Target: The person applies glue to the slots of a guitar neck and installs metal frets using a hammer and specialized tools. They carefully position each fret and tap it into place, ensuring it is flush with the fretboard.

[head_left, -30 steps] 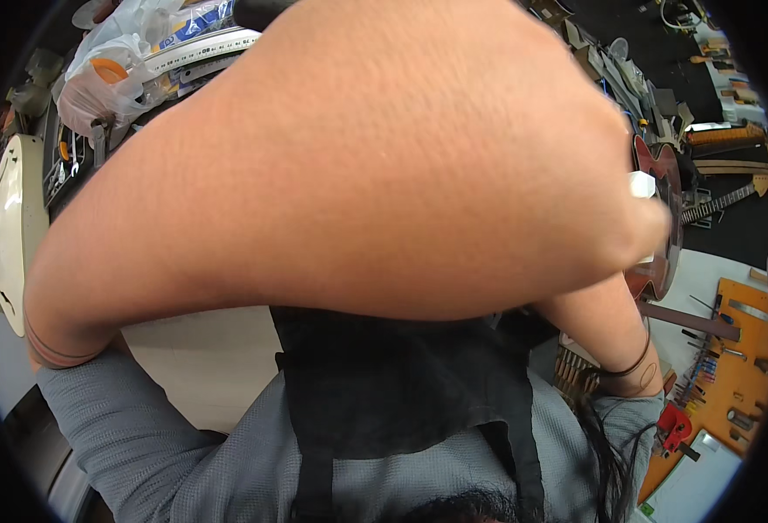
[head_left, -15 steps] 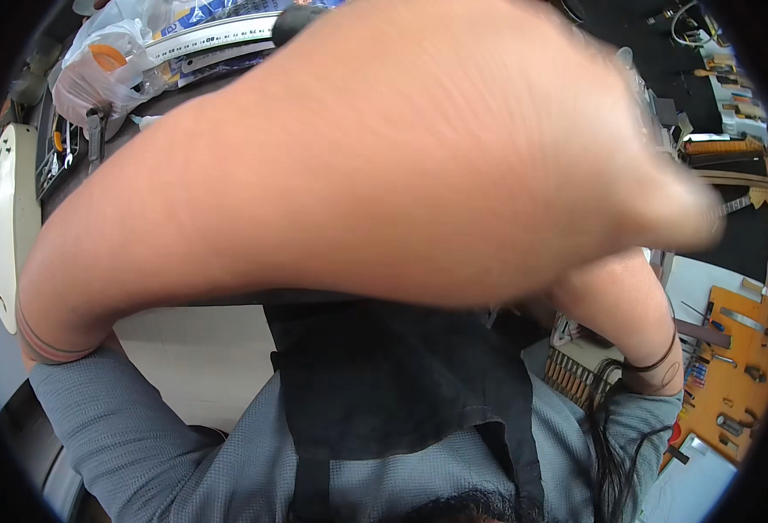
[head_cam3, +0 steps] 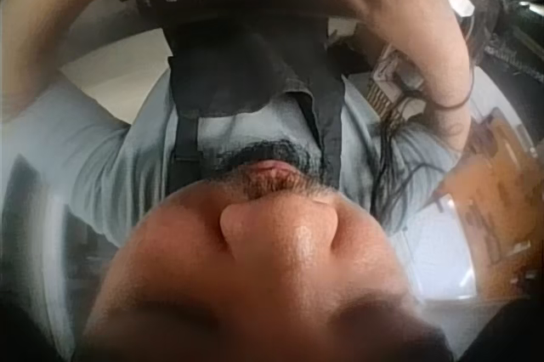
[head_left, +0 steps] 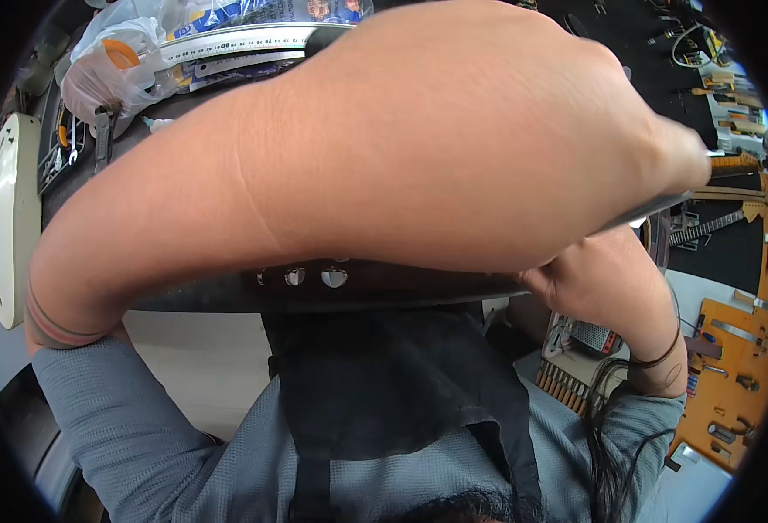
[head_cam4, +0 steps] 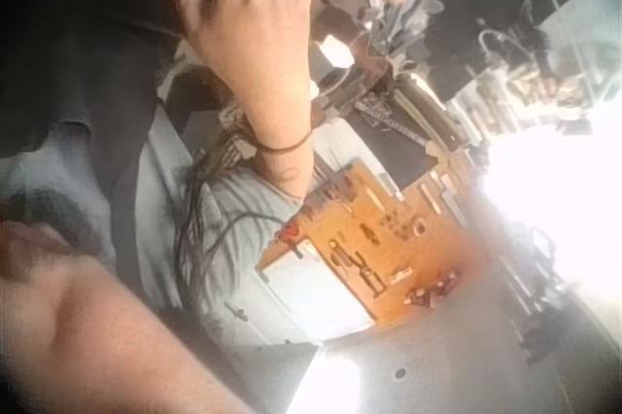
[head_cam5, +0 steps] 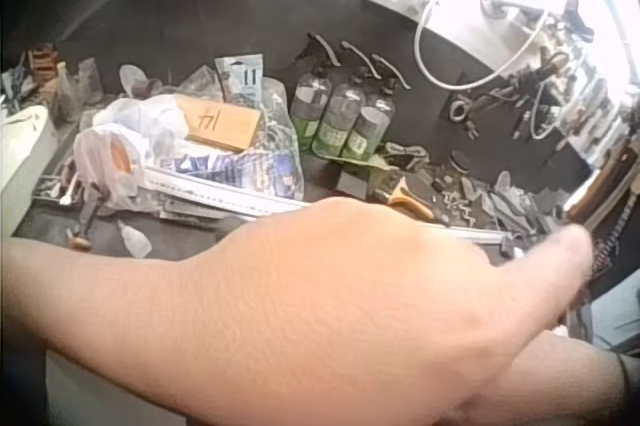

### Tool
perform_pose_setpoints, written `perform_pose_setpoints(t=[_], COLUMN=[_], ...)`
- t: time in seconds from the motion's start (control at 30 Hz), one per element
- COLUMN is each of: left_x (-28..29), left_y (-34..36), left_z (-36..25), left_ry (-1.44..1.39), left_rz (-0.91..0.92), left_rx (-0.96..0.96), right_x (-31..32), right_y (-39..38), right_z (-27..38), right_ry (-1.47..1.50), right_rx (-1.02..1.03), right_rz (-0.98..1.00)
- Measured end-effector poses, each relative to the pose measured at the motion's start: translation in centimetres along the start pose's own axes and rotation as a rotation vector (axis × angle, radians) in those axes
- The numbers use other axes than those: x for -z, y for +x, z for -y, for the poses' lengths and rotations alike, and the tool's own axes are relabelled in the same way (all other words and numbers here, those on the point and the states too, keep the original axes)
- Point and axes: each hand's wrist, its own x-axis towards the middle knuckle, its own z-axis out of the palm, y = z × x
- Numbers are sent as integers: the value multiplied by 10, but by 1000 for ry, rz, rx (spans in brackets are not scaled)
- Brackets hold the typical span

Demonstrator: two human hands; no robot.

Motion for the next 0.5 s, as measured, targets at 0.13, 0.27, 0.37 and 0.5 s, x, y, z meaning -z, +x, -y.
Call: perform_pose_setpoints(t=[0.13,0.27,0.37,0.5], left_x=[6,12,12,22], left_y=[-6,-4,-3,0], left_z=[8,2,-2,-11], left_ry=[31,28,27,49], left_rz=[36,38,48,84], left_rx=[46,20,27,42], right_x=[-2,-2,-6,-3], right_y=[17,9,12,12], right_z=[-7,-6,-9,-12], right_ry=[70,47,14,-2], right_rx=[91,78,160,165], right_rz=[14,-23,-117,-67])
